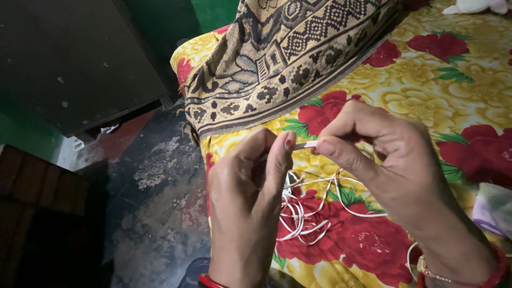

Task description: The person holds a white electrical wire and repeatedly twists and pulls its ends with both hands. The wire is manipulated over a floral bedsheet, and the person continues to work on the same section throughout the clip.

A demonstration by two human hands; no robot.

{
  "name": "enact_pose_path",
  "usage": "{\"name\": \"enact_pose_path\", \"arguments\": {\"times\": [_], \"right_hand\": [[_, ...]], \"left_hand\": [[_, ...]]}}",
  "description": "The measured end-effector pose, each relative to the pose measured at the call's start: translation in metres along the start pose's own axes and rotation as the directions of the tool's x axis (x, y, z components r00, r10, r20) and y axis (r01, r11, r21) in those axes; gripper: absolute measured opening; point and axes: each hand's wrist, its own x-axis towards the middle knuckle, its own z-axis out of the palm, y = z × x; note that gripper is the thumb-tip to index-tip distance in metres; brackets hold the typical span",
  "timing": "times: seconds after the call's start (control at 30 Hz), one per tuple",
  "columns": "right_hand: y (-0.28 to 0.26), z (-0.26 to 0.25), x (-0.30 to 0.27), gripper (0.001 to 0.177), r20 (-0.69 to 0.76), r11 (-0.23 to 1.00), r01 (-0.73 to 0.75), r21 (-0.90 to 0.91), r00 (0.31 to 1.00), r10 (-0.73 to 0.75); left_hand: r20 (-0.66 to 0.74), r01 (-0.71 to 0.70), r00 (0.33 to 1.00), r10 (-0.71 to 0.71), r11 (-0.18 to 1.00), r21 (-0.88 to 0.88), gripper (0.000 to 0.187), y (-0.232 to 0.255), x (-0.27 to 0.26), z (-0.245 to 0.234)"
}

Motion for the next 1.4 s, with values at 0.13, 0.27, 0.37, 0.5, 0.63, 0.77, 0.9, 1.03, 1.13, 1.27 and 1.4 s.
{"name": "enact_pose_path", "arguments": {"times": [0.13,0.27,0.37,0.5,0.63,0.77,0.9,1.03,1.13,1.27,1.4], "right_hand": [[-0.016,0.002,0.003,0.008,-0.138,0.965,0.106,-0.241,0.980,-0.143],[-0.032,0.000,0.003,0.010,-0.205,0.928,0.098,-0.359,0.962,-0.181],[-0.035,-0.001,0.005,0.009,-0.210,0.918,0.063,-0.392,0.965,-0.156],[-0.024,-0.008,0.005,0.009,-0.162,0.935,-0.091,-0.344,0.986,0.036],[-0.005,-0.012,0.000,0.020,-0.123,0.981,-0.130,-0.140,0.986,0.113],[0.012,-0.018,-0.008,0.031,-0.081,0.961,-0.274,-0.036,0.959,0.271],[0.021,-0.023,-0.008,0.028,0.018,0.965,-0.190,0.182,0.982,0.190],[0.020,-0.026,-0.009,0.022,-0.009,0.946,-0.231,0.227,0.971,0.239],[0.016,-0.027,-0.015,0.018,-0.063,0.959,-0.208,0.194,0.973,0.223],[0.012,-0.025,-0.016,0.015,-0.178,0.970,-0.120,0.209,0.971,0.159],[0.009,-0.025,-0.013,0.011,-0.350,0.951,-0.036,0.307,0.925,0.148]], "left_hand": [[0.027,0.081,0.996,-0.082,0.996,0.039,0.038,-0.002,-0.006,0.002],[0.036,0.088,0.996,-0.086,0.995,-0.041,0.040,-0.004,-0.004,0.004],[0.038,0.109,0.994,-0.106,0.990,-0.085,0.036,-0.004,-0.002,0.005],[0.008,0.114,0.993,-0.114,0.993,-0.017,0.029,-0.003,-0.001,0.005],[0.001,0.072,0.997,-0.072,0.997,0.026,0.021,-0.002,-0.002,0.011],[-0.002,-0.193,0.981,0.194,0.977,0.092,0.016,-0.001,-0.004,0.018],[0.008,-0.190,0.982,0.191,0.969,0.158,0.015,0.001,-0.002,0.021],[0.040,-0.005,0.999,0.003,0.999,0.047,0.018,-0.001,-0.002,0.024],[0.094,0.010,0.996,-0.008,1.000,-0.020,0.022,-0.007,-0.003,0.028],[0.135,-0.043,0.989,0.053,0.996,-0.079,0.022,-0.016,-0.004,0.032],[0.148,-0.038,0.988,0.045,0.998,-0.048,0.021,-0.022,-0.007,0.033]]}}
